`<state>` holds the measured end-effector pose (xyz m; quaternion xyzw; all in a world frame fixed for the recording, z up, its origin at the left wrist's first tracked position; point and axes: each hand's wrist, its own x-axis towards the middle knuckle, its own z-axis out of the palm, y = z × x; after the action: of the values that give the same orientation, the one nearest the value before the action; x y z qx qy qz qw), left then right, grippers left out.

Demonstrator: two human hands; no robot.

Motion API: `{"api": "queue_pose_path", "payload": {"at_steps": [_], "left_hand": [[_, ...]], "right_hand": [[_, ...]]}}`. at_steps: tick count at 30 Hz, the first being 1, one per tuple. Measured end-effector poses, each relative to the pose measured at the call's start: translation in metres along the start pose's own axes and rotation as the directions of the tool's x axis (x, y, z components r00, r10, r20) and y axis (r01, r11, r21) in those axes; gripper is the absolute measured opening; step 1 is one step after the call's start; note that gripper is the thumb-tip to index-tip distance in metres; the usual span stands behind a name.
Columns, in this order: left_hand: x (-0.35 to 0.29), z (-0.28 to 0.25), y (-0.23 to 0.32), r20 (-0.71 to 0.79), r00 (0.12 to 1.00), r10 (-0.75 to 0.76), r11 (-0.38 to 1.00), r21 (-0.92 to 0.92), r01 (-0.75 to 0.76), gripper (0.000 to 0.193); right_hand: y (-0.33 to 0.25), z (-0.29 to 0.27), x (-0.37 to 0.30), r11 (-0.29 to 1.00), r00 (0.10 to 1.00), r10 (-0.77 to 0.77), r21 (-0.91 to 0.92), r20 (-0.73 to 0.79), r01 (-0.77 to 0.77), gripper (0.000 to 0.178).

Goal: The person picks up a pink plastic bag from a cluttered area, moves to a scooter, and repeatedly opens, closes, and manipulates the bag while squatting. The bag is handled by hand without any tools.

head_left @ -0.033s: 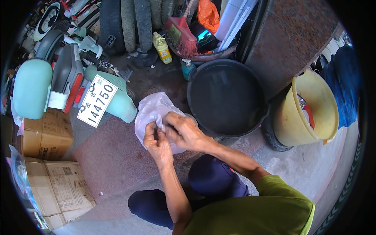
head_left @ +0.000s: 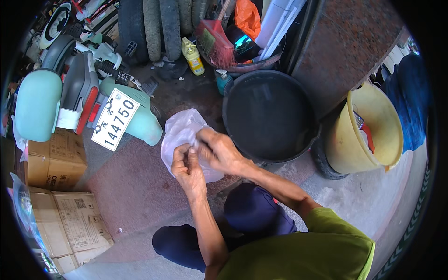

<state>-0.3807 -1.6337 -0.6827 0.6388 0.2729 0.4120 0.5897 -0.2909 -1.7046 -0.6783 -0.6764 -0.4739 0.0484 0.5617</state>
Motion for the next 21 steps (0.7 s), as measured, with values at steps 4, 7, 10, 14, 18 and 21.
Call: {"api": "queue_pose_path", "payload": {"at_steps": [4,7,10,14,18,21], "left_hand": [[0.000,0.001,0.000,-0.002,1.000,0.008,0.999,0.046,-0.008,0.005],[0.002,-0.003,0.007,0.032,0.997,-0.075,0.997,-0.001,0.075,0.005],[0.002,-0.007,0.012,0.045,0.993,-0.111,0.994,0.013,0.110,0.005],[0.009,-0.010,0.011,0.025,0.999,-0.040,0.993,-0.110,0.043,0.007],[0.009,-0.005,0.028,0.008,0.996,-0.093,0.996,0.014,0.092,0.010],[0.010,0.003,0.029,0.093,0.985,-0.142,0.989,-0.014,0.144,0.010]], "right_hand": [[0.008,0.006,-0.001,0.996,0.998,0.061,0.068,-0.019,-0.060,0.015],[0.014,0.006,0.003,0.993,0.994,0.092,0.085,-0.062,-0.087,0.012],[0.021,-0.009,0.009,0.913,0.954,0.297,0.280,0.041,-0.297,0.016],[0.026,-0.015,0.018,0.698,0.944,0.314,0.649,0.103,-0.303,0.017],[0.022,-0.022,0.021,0.631,0.936,0.317,0.703,0.152,-0.328,0.015],[0.024,-0.016,0.019,0.680,0.955,0.270,0.679,0.119,-0.277,0.010]]}}
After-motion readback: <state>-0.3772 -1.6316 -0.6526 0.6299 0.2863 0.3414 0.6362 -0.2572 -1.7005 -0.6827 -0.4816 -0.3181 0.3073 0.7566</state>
